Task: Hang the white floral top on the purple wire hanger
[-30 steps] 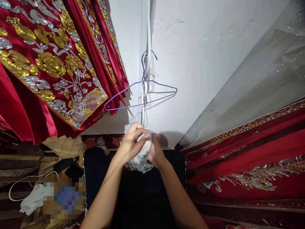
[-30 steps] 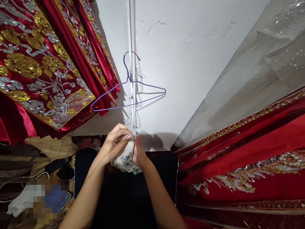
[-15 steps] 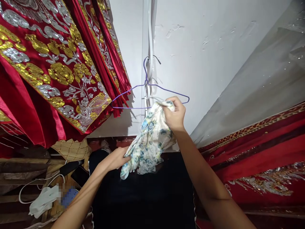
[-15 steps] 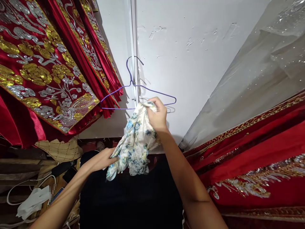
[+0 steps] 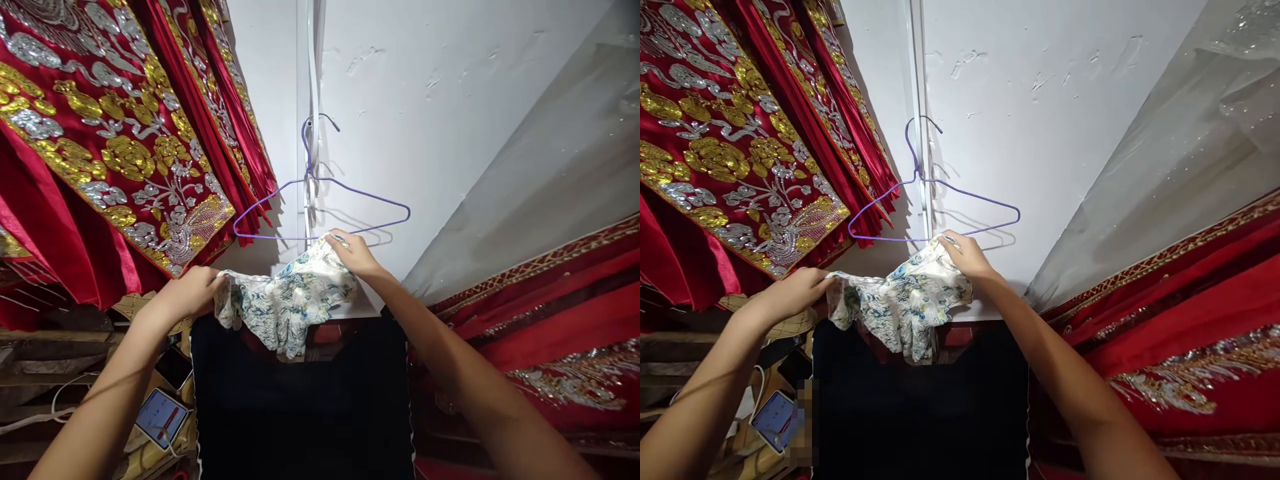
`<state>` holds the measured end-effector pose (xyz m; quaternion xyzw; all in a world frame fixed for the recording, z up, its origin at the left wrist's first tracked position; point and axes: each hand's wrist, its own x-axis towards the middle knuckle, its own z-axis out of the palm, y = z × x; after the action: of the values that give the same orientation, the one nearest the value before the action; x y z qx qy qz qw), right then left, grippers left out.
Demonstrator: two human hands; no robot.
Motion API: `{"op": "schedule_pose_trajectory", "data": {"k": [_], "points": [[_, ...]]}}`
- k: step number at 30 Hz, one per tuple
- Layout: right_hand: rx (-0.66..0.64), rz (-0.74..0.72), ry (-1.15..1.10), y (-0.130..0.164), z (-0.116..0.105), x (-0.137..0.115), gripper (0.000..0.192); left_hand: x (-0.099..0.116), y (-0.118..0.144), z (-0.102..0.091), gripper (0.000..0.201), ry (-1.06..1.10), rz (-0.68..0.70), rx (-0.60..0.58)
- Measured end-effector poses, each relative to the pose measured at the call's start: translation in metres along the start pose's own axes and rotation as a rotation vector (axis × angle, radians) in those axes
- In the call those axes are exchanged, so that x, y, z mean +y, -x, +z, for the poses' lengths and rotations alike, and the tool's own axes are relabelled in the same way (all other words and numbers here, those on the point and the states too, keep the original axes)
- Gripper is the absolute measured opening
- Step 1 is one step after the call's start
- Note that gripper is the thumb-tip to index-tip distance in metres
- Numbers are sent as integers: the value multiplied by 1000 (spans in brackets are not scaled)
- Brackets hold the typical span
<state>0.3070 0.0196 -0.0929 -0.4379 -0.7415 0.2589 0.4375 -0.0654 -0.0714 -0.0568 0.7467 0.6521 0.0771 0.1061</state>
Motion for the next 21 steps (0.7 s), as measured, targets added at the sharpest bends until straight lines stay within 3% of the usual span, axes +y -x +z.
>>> {"op": "schedule_pose_trajectory", "data": {"k": [3, 8, 12, 15, 19, 21], "points": [[2, -4, -37, 12, -14, -11, 41, 3, -12, -6, 36, 33, 121, 145], [-20, 41, 1, 29, -22, -24, 40, 45, -35, -13, 46, 300, 359, 536], [-81, 77, -10, 33, -15, -34, 37, 77, -60, -14, 43, 375, 424, 619], [-101, 98, 71, 38, -19, -46, 29, 84, -75, -14, 39, 426, 416, 636], [-149, 155, 177, 58, -47, -59, 74, 73, -80, -17, 37, 415, 350, 674], [-60, 145, 185, 64, -69, -60, 84, 66, -78, -23, 36, 385, 346, 699]]}}
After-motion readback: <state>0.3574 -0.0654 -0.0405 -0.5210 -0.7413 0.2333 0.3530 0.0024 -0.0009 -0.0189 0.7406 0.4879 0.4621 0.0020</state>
